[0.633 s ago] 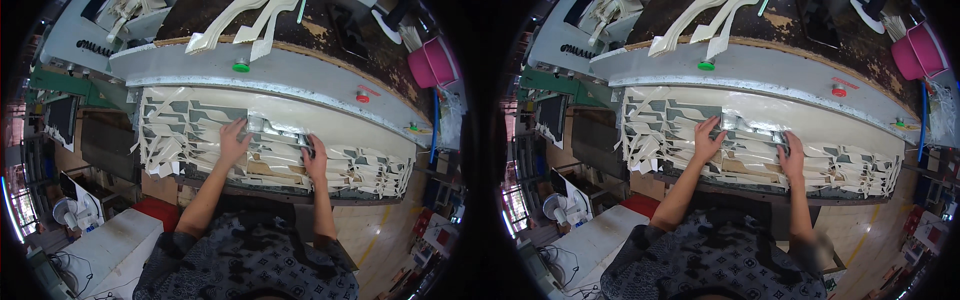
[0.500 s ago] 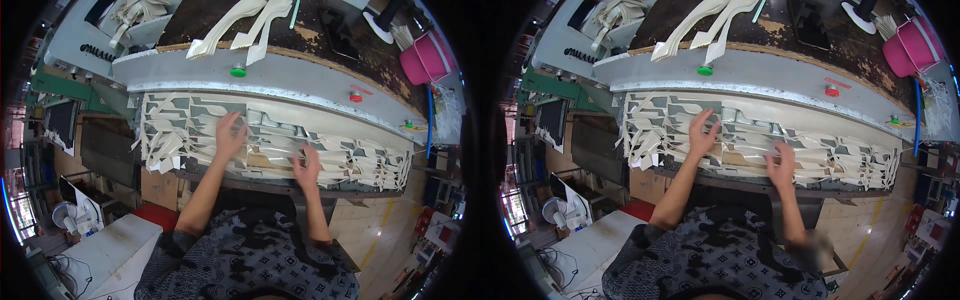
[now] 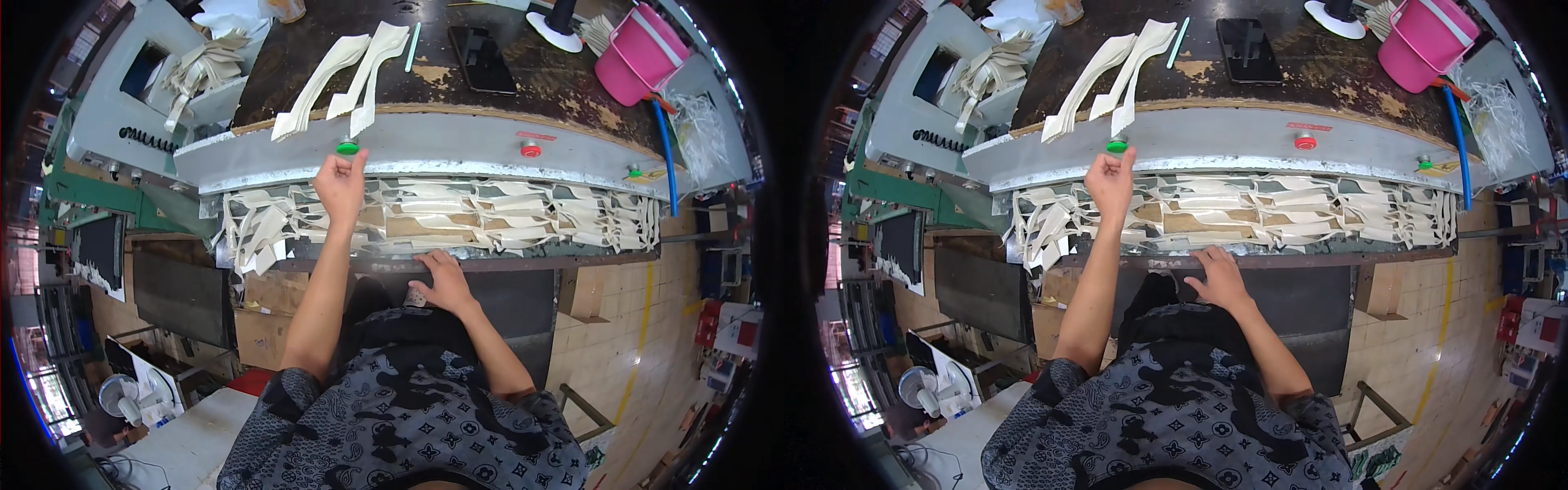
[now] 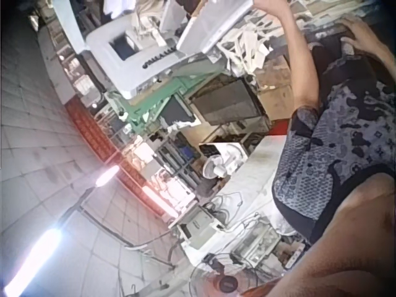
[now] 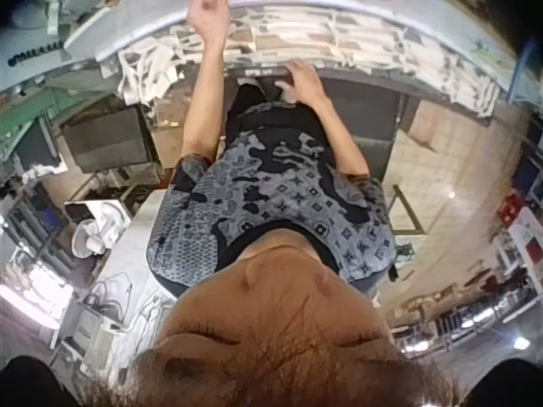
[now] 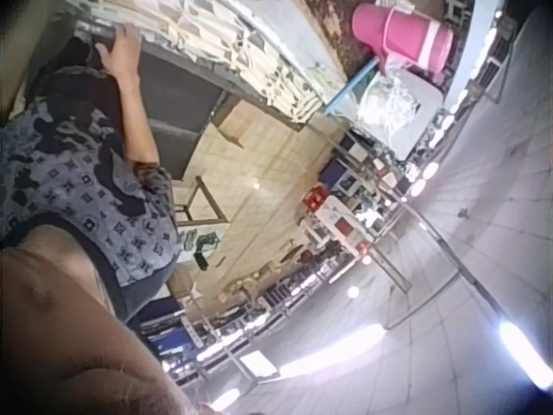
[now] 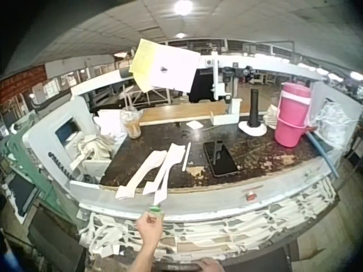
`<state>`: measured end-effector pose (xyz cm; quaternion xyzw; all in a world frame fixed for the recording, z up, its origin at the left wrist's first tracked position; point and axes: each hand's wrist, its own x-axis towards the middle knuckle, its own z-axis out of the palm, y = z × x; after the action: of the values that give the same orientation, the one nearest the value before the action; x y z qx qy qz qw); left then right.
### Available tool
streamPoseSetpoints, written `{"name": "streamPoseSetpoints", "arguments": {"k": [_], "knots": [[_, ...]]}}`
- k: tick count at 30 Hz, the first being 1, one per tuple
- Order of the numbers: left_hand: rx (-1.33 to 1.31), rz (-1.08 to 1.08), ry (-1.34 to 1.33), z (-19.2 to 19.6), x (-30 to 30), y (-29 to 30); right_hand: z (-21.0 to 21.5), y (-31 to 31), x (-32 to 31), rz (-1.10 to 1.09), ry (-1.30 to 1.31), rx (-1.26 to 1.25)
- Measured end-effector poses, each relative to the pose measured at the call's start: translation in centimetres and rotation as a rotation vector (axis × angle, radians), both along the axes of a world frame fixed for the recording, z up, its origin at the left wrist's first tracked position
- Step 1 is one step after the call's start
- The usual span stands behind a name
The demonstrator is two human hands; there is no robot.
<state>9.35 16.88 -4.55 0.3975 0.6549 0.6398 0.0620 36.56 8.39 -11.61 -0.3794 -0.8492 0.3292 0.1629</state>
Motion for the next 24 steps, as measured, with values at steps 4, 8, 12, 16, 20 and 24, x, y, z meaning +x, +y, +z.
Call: {"name": "streamPoseSetpoints", "arguments": {"k": [4,8,12,16,20,24], "knots": [[-0.261,-0.279,0.064,-3.0,1.4,-6.6,0.1,-0.2,-0.3,-0.025,0.01,0.0],[-0.375,-0.526,0.295,-7.6,2.1,-12.2,-0.6,-0.1,-0.1,-0.046,0.048,0.034],[-0.546,-0.567,0.512,-7.3,2.1,-15.6,-0.4,-0.2,0.1,-0.162,0.09,0.005],[-0.603,-0.498,0.584,-7.2,2.7,-16.7,-1.0,-1.4,1.7,-0.288,-0.025,0.165],[-0.567,-0.457,0.571,-8.2,2.9,-16.2,-0.8,-0.7,1.5,-0.317,-0.033,0.109],[-0.52,-0.467,0.509,-8.5,2.6,-15.9,-1.0,-0.2,0.6,-0.378,-0.051,0.109]]}}
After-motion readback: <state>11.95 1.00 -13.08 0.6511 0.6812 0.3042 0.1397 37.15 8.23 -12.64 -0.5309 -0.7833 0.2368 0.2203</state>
